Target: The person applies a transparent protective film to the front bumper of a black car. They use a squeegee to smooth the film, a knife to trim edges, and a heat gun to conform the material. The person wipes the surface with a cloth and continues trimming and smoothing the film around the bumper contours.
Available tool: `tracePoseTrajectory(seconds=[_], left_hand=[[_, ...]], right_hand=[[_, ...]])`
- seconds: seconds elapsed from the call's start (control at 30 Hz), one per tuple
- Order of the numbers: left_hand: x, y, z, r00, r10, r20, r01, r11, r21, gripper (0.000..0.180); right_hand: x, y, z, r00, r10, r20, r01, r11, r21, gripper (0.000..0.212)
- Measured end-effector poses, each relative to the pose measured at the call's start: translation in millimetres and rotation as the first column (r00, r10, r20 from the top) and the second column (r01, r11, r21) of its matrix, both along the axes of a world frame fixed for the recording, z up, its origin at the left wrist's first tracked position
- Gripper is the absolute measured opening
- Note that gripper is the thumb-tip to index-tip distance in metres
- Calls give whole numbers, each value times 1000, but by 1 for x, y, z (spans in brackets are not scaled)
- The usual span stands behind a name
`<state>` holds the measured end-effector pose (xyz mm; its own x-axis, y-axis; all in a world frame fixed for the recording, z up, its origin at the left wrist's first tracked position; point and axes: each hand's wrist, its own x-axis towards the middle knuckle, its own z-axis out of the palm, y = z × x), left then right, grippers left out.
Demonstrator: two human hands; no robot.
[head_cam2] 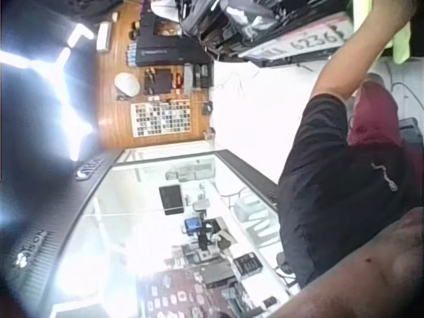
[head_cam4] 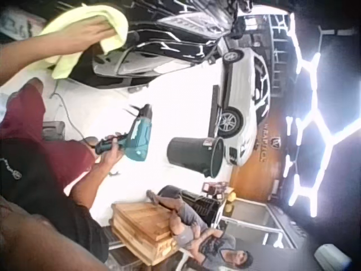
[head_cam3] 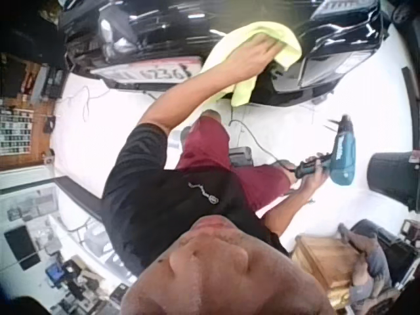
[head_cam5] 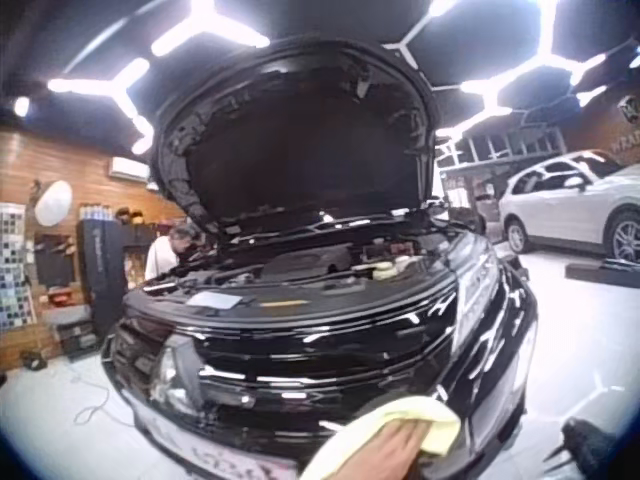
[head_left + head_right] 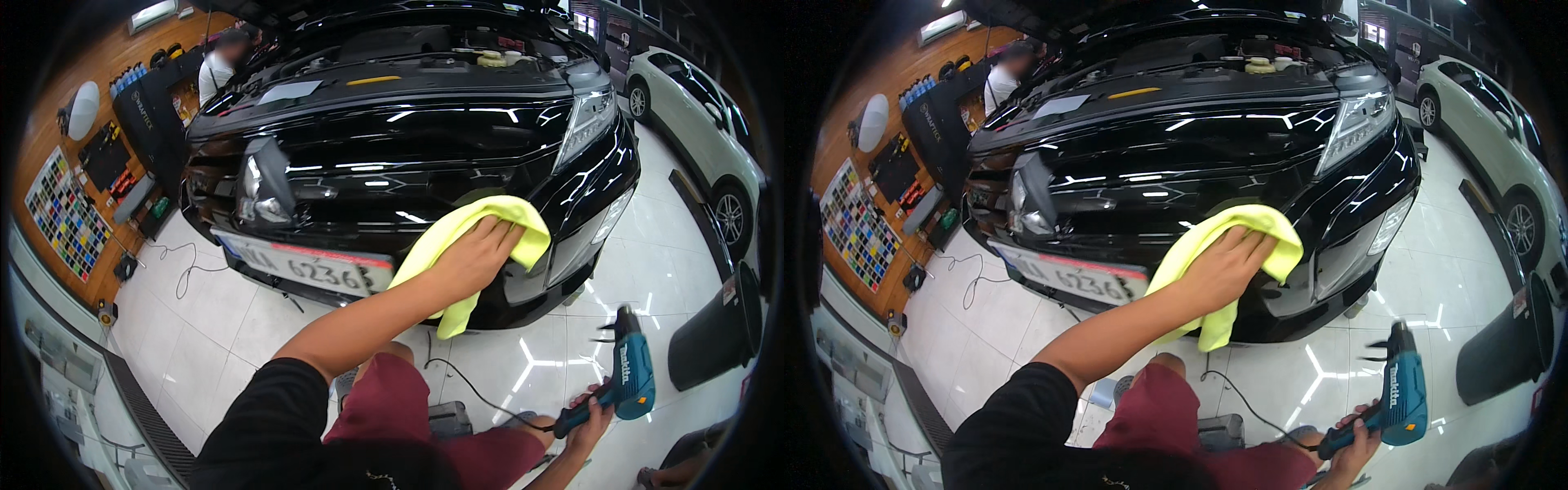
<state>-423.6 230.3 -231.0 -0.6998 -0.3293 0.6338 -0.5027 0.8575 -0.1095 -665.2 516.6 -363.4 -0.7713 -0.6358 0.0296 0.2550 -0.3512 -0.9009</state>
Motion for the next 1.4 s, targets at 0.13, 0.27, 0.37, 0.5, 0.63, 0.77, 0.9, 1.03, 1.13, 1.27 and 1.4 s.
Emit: tracePoseTrajectory(seconds=[0.13, 0.27, 0.37, 0.5, 0.63, 0.77, 0.9, 1.03, 1.13, 1.27, 1.4], left_hand=[[39, -3, -7, 994, -46, -97, 47, 999, 8, 53], [123, -6, -32, 990, 79, -120, -97, 983, -157, 54], [163, 13, -21, 977, 209, -30, -211, 955, -206, 49], [164, 17, -20, 974, 214, -71, -225, 946, -233, 42], [157, 17, -26, 974, 201, -108, -219, 955, -202, 42], [153, 17, -28, 980, 176, -90, -188, 971, -150, 40], [130, 24, -9, 988, 85, -127, -102, 986, -132, 35], [115, 61, -7, 818, 112, -564, 332, 709, 622, 39], [77, 110, 8, 827, -157, -540, 490, 672, 555, 72], [32, 115, 14, 839, -223, -496, 503, 663, 554, 41], [36, 120, 8, 891, -141, -432, 383, 744, 547, 10]], right_hand=[[51, 26, 74, 963, 185, -197, -207, 974, -97, 48], [86, 45, 116, 866, 432, -253, -458, 887, -53, 36], [117, 42, 134, 857, 447, -258, -475, 878, -58, 45], [120, 30, 150, 855, 457, -244, -483, 874, -57, 42], [124, 11, 160, 874, 429, -229, -433, 901, 34, 38], [118, -6, 156, 865, 449, -226, -456, 890, 20, 36], [109, -15, 153, 872, 443, -207, -450, 893, 16, 35], [109, -6, 143, 883, 414, -220, -416, 909, 38, 29], [124, 2, 123, 885, 331, -327, -285, 941, 183, 16], [127, 4, 98, 609, 289, -739, -175, 957, 231, 26], [122, -7, 114, 361, 105, -927, -153, 987, 52, 21]])
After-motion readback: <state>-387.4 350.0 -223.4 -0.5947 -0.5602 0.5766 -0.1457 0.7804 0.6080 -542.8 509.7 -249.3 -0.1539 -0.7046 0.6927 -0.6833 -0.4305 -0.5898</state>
